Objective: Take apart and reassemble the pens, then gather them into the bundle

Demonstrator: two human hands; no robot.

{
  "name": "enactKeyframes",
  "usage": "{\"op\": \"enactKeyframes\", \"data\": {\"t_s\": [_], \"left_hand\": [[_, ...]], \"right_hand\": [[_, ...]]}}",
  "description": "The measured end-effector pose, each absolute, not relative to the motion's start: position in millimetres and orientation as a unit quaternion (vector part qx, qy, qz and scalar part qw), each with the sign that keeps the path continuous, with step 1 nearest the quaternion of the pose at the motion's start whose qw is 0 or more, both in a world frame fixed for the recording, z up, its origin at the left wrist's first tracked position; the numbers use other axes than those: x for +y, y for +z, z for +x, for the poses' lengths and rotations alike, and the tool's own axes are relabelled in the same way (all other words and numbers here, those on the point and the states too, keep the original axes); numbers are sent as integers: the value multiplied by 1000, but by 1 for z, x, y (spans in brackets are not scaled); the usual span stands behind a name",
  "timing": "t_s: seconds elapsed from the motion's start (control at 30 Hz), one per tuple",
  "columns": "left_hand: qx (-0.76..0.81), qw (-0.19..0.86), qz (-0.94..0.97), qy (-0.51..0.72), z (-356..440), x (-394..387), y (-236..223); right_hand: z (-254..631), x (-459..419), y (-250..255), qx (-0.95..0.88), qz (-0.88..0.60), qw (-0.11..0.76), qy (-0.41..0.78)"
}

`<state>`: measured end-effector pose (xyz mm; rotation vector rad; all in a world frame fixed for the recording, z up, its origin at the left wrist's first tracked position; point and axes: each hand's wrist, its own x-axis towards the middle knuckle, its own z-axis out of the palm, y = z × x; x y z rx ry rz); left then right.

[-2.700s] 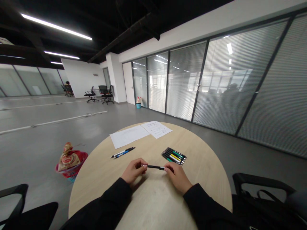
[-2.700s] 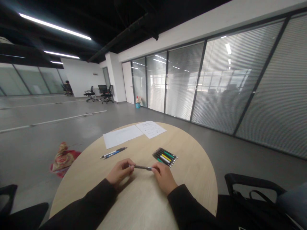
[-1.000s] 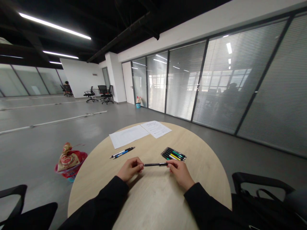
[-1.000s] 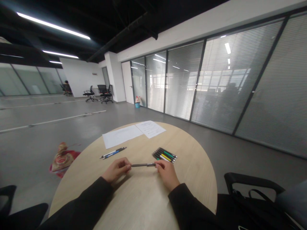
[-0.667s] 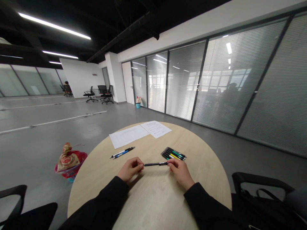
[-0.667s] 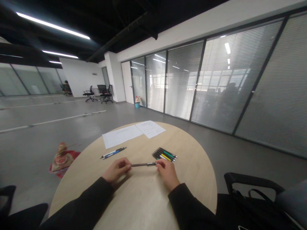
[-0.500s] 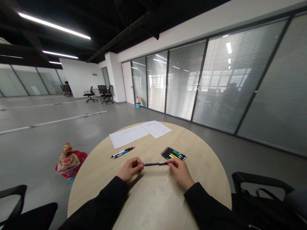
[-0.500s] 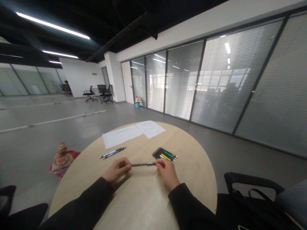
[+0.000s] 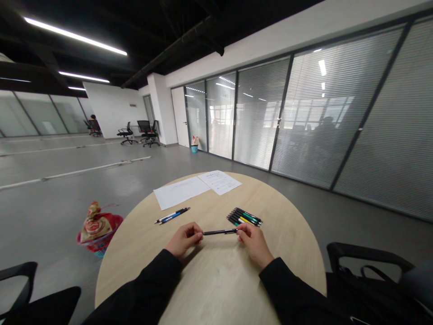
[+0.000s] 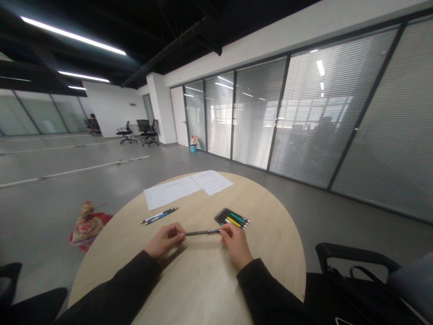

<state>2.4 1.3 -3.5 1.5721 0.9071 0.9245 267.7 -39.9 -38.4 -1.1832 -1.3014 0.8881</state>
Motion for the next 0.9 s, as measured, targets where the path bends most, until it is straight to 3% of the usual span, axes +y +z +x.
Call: {"op": "enactKeyframes", "data": {"t_s": [0.9], "left_hand": [[377, 540, 646, 385, 2, 1, -4]], "right_hand": [[266, -47, -33, -566, -506, 549, 350]]}}
